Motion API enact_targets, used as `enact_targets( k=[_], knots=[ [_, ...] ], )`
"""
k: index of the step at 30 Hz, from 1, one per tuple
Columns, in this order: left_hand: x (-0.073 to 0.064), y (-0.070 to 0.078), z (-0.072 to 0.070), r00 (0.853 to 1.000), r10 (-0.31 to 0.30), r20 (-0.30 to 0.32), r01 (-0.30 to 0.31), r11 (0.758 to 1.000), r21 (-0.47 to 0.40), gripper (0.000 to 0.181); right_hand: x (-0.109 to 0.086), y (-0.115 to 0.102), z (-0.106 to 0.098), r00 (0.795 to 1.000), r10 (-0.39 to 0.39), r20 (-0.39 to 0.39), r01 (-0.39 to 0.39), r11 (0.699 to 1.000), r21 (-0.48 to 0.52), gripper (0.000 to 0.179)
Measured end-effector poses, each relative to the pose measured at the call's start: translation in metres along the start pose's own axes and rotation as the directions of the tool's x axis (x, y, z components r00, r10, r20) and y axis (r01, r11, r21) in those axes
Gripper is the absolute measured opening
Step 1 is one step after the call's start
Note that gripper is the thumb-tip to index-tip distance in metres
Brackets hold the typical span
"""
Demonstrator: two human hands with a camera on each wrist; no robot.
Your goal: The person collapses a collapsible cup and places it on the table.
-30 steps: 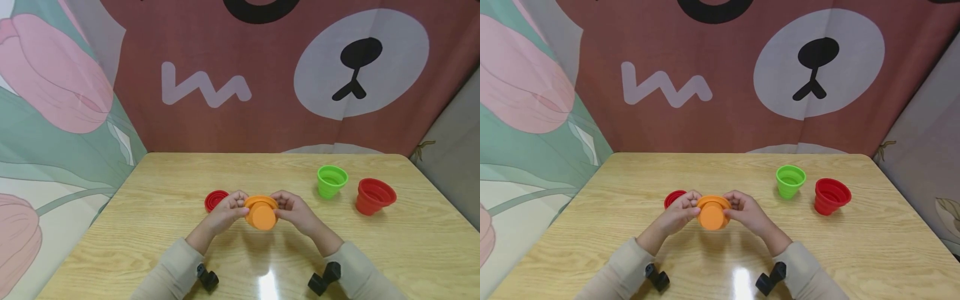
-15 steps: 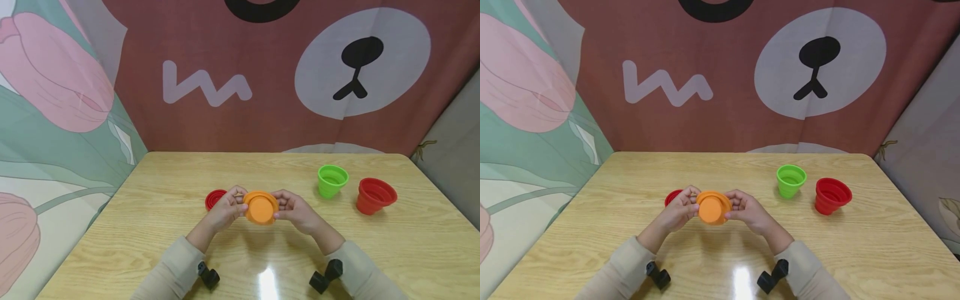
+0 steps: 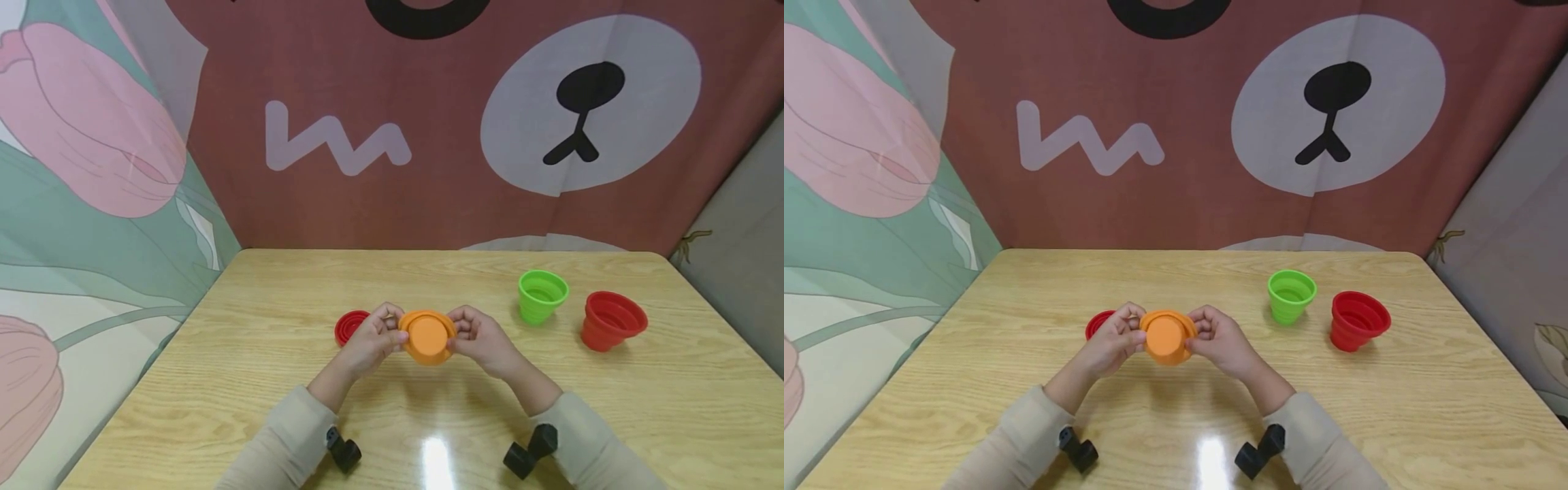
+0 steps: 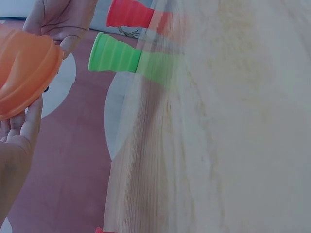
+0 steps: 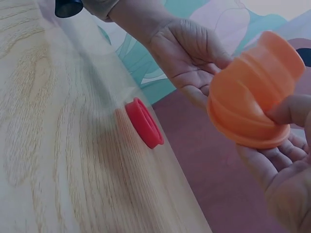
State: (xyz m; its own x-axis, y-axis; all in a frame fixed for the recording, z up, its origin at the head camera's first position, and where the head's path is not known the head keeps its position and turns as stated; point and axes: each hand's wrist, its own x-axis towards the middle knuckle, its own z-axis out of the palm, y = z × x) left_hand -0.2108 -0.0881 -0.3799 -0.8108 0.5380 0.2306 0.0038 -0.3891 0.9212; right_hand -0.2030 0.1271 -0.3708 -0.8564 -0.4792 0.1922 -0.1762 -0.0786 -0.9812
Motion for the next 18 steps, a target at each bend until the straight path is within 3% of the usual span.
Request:
enact_targets(
  k=[5, 9, 14, 18],
  knots=[
    [0.0008, 0.0016, -0.0007, 1.000, -0.017, 0.025, 0.017, 1.000, 0.006, 0.022, 0.0016, -0.0034, 0.0007, 0.999, -0.008, -0.049, 0.004, 0.996, -0.087, 0.028],
    [0.0012, 0.0044, -0.0026, 0.992, -0.068, 0.107, 0.070, 0.997, -0.012, 0.011, 0.0028, -0.0066, -0.0003, 1.000, 0.009, -0.009, -0.010, 0.994, -0.105, 0.031],
    [0.0034, 0.0061, -0.0027, 0.971, -0.121, 0.204, 0.124, 0.992, -0.004, 0.026, 0.0048, -0.0057, 0.0008, 0.999, 0.025, 0.040, -0.022, 0.998, -0.060, 0.034],
    [0.0039, 0.0065, -0.0004, 0.975, -0.118, 0.188, 0.125, 0.992, -0.023, 0.029, 0.0049, -0.0015, 0.0008, 1.000, 0.007, 0.029, -0.007, 1.000, 0.031, 0.032]
  ],
)
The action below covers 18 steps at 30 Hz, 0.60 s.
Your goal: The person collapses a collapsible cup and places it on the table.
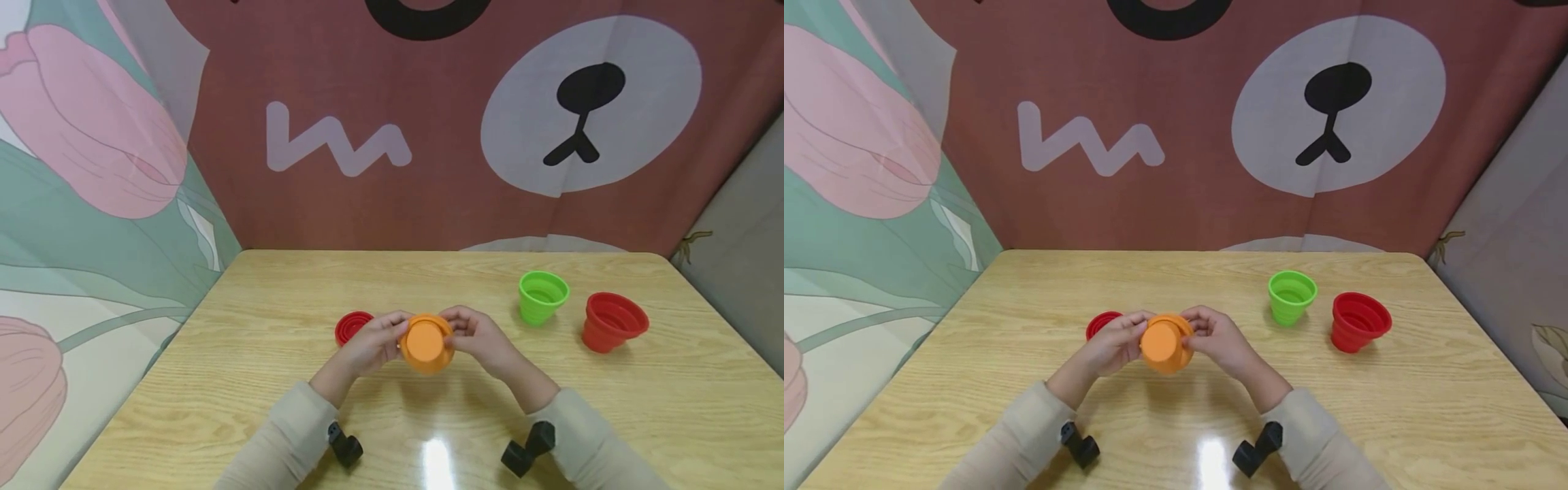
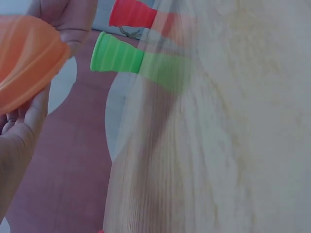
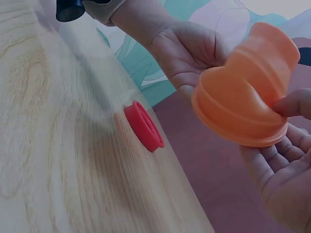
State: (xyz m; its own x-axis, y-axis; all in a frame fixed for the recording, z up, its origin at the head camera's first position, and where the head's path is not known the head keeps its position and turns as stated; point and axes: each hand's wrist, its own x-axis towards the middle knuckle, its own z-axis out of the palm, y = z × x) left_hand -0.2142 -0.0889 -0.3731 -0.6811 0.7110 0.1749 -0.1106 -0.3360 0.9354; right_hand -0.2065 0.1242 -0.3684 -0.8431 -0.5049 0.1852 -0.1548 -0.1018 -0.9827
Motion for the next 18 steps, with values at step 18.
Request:
enact_targets(
  k=[18],
  knots=[
    [0.000, 0.003, 0.005, 0.981, 0.138, -0.138, -0.164, 0.966, -0.201, 0.034, -0.002, 0.016, -0.005, 0.979, -0.121, 0.164, 0.042, 0.907, 0.418, 0.036]
  ],
)
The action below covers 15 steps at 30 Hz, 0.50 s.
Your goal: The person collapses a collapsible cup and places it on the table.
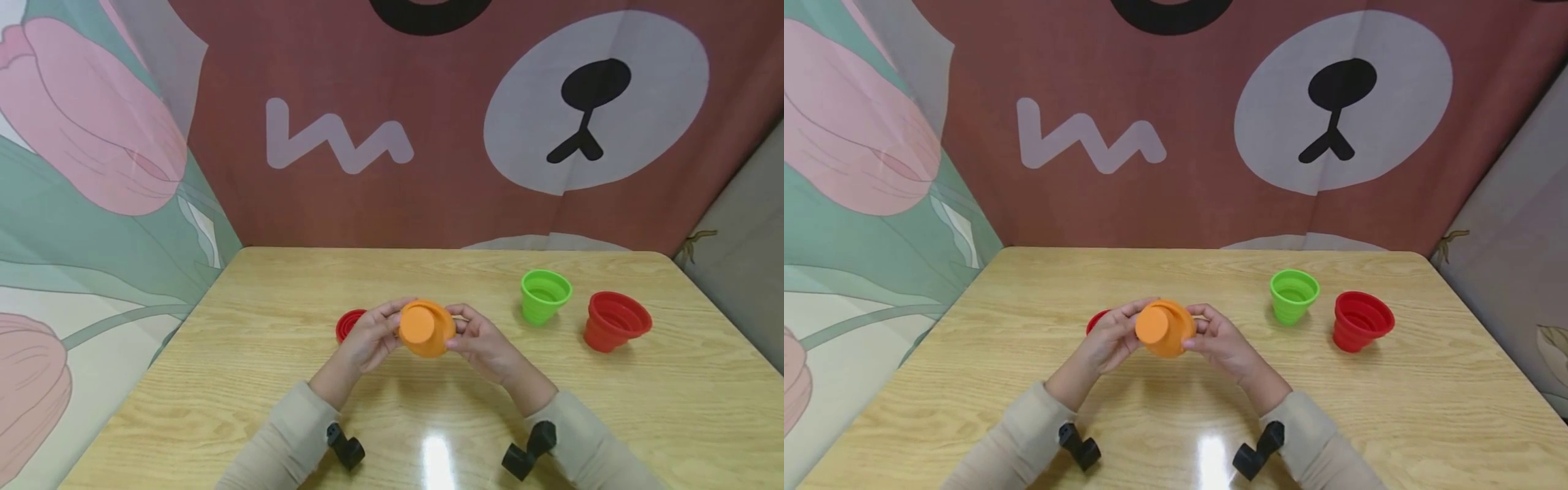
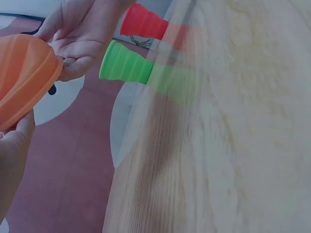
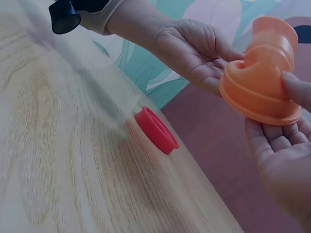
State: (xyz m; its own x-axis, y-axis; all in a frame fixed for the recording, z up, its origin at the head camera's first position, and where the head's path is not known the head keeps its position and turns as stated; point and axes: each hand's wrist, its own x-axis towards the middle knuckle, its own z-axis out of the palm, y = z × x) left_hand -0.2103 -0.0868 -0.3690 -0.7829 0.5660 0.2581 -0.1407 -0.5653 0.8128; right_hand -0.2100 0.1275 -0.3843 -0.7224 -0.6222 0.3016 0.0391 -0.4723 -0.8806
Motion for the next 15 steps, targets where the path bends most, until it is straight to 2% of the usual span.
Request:
enact_targets(
  k=[2, 7, 10, 15],
  knots=[
    [-0.0007, 0.0008, -0.0003, 0.999, -0.013, -0.036, 0.013, 1.000, -0.007, 0.034, 0.0001, -0.0001, 0.0009, 0.999, -0.020, -0.026, 0.019, 0.999, -0.037, 0.035],
    [-0.0015, 0.0013, -0.0019, 0.993, -0.020, -0.114, 0.027, 0.998, 0.059, 0.034, 0.0022, -0.0017, 0.0015, 0.992, -0.060, -0.115, 0.042, 0.987, -0.156, 0.033],
    [-0.0020, 0.0014, -0.0034, 0.989, -0.019, -0.148, 0.035, 0.993, 0.112, 0.034, 0.0035, -0.0030, 0.0012, 0.984, -0.056, -0.169, 0.017, 0.975, -0.220, 0.032],
    [-0.0025, 0.0008, -0.0038, 0.983, -0.023, -0.184, 0.051, 0.987, 0.151, 0.036, 0.0043, -0.0059, 0.0040, 0.963, -0.025, -0.267, -0.057, 0.954, -0.295, 0.031]
  ],
)
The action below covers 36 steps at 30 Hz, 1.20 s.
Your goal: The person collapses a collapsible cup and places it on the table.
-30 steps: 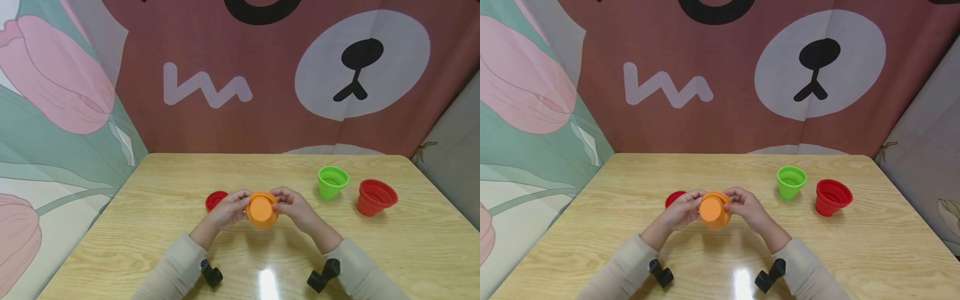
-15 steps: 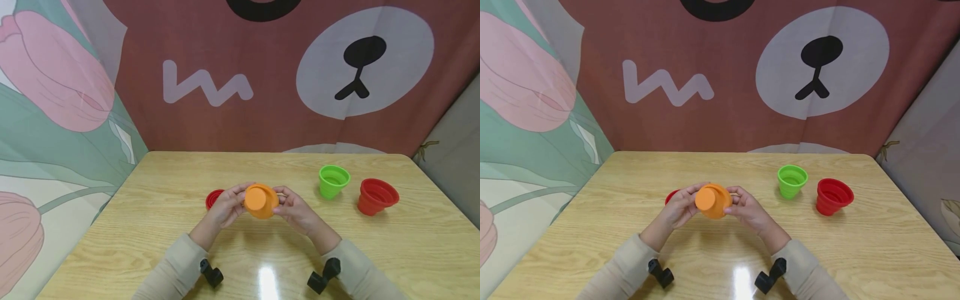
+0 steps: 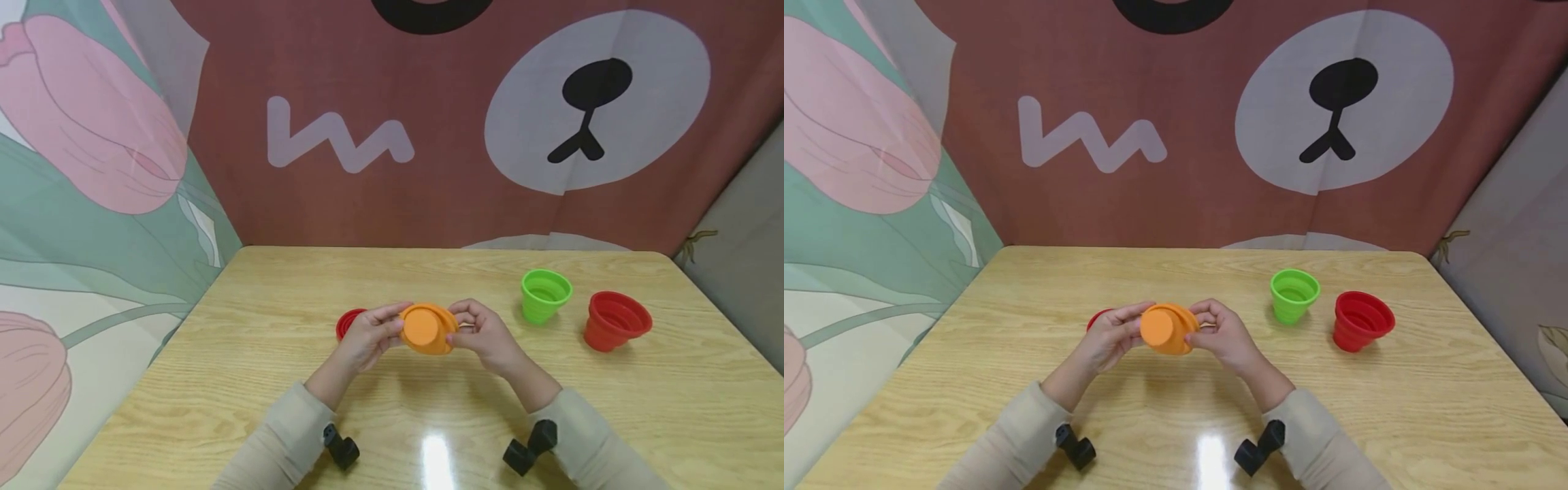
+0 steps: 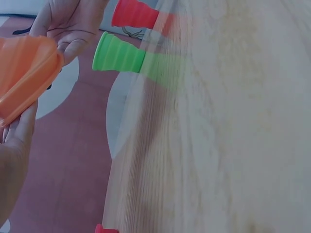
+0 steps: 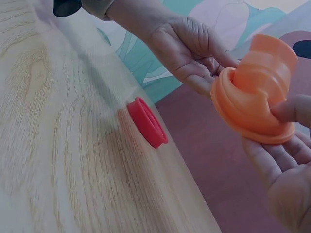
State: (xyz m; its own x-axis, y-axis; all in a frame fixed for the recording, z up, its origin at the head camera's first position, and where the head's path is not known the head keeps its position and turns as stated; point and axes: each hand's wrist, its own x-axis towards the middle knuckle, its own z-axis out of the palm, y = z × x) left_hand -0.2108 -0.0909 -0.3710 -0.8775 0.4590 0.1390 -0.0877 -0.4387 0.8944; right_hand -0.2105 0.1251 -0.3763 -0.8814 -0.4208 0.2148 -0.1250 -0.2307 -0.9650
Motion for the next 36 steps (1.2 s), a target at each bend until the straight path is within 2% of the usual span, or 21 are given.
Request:
enact_targets(
  k=[9, 13, 17, 20, 22, 25, 28, 31, 36],
  knots=[
    [0.001, -0.002, 0.001, 0.997, -0.021, -0.079, 0.020, 1.000, -0.008, 0.035, 0.003, -0.003, 0.006, 0.991, 0.022, -0.129, -0.037, 0.993, -0.113, 0.033],
    [0.002, -0.003, 0.000, 0.996, -0.025, -0.086, 0.026, 1.000, 0.006, 0.035, 0.004, -0.004, 0.009, 0.984, 0.027, -0.179, -0.054, 0.988, -0.148, 0.032],
    [0.002, -0.003, 0.000, 0.996, -0.028, -0.082, 0.032, 0.998, 0.049, 0.034, 0.004, -0.006, 0.009, 0.981, 0.009, -0.195, -0.046, 0.982, -0.185, 0.030],
    [0.001, -0.003, 0.000, 0.997, -0.025, -0.077, 0.030, 0.997, 0.069, 0.033, 0.003, -0.007, 0.008, 0.985, -0.011, -0.172, -0.024, 0.980, -0.198, 0.029],
    [0.001, -0.002, -0.001, 0.998, -0.013, -0.068, 0.018, 0.998, 0.063, 0.031, 0.002, -0.007, 0.005, 0.991, -0.030, -0.129, 0.008, 0.986, -0.168, 0.028],
    [0.001, -0.002, -0.002, 0.999, 0.017, -0.042, -0.015, 0.999, 0.033, 0.032, 0.001, -0.007, 0.002, 0.996, -0.080, -0.026, 0.078, 0.995, -0.063, 0.026],
    [0.001, 0.000, -0.004, 0.999, 0.027, -0.018, -0.027, 1.000, 0.001, 0.035, 0.000, -0.007, -0.001, 0.988, -0.130, 0.079, 0.125, 0.990, 0.063, 0.026],
    [0.001, 0.001, -0.004, 0.999, 0.023, 0.023, -0.023, 1.000, -0.008, 0.035, -0.001, -0.007, -0.002, 0.984, -0.127, 0.121, 0.111, 0.985, 0.128, 0.026],
    [0.002, -0.001, -0.005, 0.991, 0.021, 0.132, -0.028, 0.999, 0.047, 0.030, -0.001, -0.008, -0.001, 0.993, -0.043, 0.107, 0.033, 0.995, 0.097, 0.023]
  ],
)
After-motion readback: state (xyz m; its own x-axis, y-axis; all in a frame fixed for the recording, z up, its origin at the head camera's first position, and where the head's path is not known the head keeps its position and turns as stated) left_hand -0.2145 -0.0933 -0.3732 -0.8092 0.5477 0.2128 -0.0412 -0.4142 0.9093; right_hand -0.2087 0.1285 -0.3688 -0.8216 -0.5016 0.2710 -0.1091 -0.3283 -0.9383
